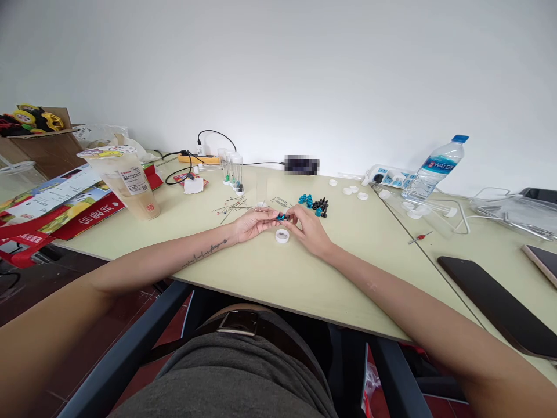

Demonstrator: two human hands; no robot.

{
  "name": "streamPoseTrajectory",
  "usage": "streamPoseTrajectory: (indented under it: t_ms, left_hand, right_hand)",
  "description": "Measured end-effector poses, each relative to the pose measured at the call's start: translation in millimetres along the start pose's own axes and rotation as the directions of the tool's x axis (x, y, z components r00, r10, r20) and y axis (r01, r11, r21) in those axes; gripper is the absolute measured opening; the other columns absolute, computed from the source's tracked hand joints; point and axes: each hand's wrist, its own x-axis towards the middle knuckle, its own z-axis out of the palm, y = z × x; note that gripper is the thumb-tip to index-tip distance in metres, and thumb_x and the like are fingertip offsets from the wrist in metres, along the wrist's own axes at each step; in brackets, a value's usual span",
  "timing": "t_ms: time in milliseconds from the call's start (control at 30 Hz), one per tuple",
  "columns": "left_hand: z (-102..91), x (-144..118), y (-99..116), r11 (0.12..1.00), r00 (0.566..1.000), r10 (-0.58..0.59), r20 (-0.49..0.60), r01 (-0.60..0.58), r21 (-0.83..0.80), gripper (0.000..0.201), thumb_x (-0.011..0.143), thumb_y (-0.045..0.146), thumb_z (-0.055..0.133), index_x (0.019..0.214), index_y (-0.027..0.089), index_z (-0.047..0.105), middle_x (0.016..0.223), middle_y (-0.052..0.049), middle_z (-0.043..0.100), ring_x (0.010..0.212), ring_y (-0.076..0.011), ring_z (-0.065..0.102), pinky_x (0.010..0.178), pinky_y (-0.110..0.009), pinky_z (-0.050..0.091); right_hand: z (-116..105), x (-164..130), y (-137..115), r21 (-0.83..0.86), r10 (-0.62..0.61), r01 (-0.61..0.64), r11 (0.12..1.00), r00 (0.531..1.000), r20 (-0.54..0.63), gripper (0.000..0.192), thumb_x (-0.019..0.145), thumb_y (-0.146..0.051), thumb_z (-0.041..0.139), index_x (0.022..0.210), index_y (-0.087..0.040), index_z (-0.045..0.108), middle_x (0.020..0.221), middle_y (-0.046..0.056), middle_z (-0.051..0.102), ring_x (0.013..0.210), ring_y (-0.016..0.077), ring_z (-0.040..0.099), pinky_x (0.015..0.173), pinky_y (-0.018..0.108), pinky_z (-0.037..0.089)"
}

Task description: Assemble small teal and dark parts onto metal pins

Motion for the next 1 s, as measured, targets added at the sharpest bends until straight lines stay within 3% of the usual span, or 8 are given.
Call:
streamPoseTrajectory:
  t_ms: [133, 300, 533, 767, 1000]
  left_hand:
    - [-1.3, 1.3, -0.3, 0.999, 0.999, 0.033, 0.007, -0.033, 0.003, 0.015, 0.068, 0.015, 0.068, 0.080, 0.007, 0.067, 0.082, -0.007, 0.066, 0.076, -0.0102, 0.062, 0.082, -0.024, 0.047]
    - [-1.4, 0.8, -0.1, 1.000, 1.000, 0.017, 0.001, -0.017, 0.018, 0.014, 0.069, 0.016, 0.068, 0.081, 0.008, 0.067, 0.080, -0.006, 0.067, 0.078, -0.0119, 0.063, 0.085, -0.026, 0.046]
    - [-0.5, 0.3, 1.5, 1.000, 1.000, 0.024, -0.019, -0.023, 0.011, 0.011, 0.069, 0.012, 0.067, 0.079, 0.007, 0.066, 0.076, -0.005, 0.066, 0.071, -0.0092, 0.062, 0.082, -0.024, 0.047]
    - [-1.9, 1.2, -0.8, 1.000, 1.000, 0.009, 0.014, -0.009, 0.011, 0.012, 0.069, 0.015, 0.067, 0.080, 0.007, 0.066, 0.079, -0.006, 0.067, 0.076, -0.0113, 0.063, 0.084, -0.025, 0.046]
    - [-1.9, 1.8, -0.3, 1.000, 1.000, 0.016, -0.015, -0.016, -0.002, 0.012, 0.069, 0.013, 0.067, 0.079, 0.006, 0.066, 0.079, -0.006, 0.066, 0.074, -0.0095, 0.062, 0.081, -0.024, 0.047]
  right_hand:
    - [-0.1, 0.3, 3.2, 0.035, 0.056, -0.054, 0.998, 0.997, -0.056, 0.027, 0.085, -0.047, 0.046, 0.092, -0.021, 0.050, 0.086, 0.004, 0.056, 0.073, 0.0165, 0.051, 0.068, 0.030, 0.040]
    - [-1.2, 1.0, 4.1, 0.032, 0.072, -0.073, 0.997, 0.997, 0.037, 0.035, 0.092, -0.043, 0.031, 0.076, -0.020, 0.051, 0.075, 0.003, 0.057, 0.071, 0.0164, 0.052, 0.067, 0.031, 0.039]
    - [1.0, 0.0, 3.3, 0.037, 0.036, -0.034, 0.999, 0.998, -0.059, 0.025, 0.086, -0.046, 0.045, 0.092, -0.022, 0.050, 0.086, 0.005, 0.057, 0.073, 0.0176, 0.052, 0.068, 0.033, 0.041]
    - [-0.3, -0.1, 3.6, 0.000, 0.056, -0.056, 0.998, 0.998, 0.026, 0.031, 0.091, -0.043, 0.034, 0.078, -0.021, 0.052, 0.073, 0.003, 0.056, 0.068, 0.0166, 0.051, 0.065, 0.031, 0.039]
    - [0.3, -0.9, 0.8, 0.015, 0.025, -0.024, 1.000, 0.999, -0.041, 0.024, 0.087, -0.044, 0.042, 0.092, -0.022, 0.050, 0.088, 0.005, 0.055, 0.071, 0.0165, 0.052, 0.064, 0.031, 0.040]
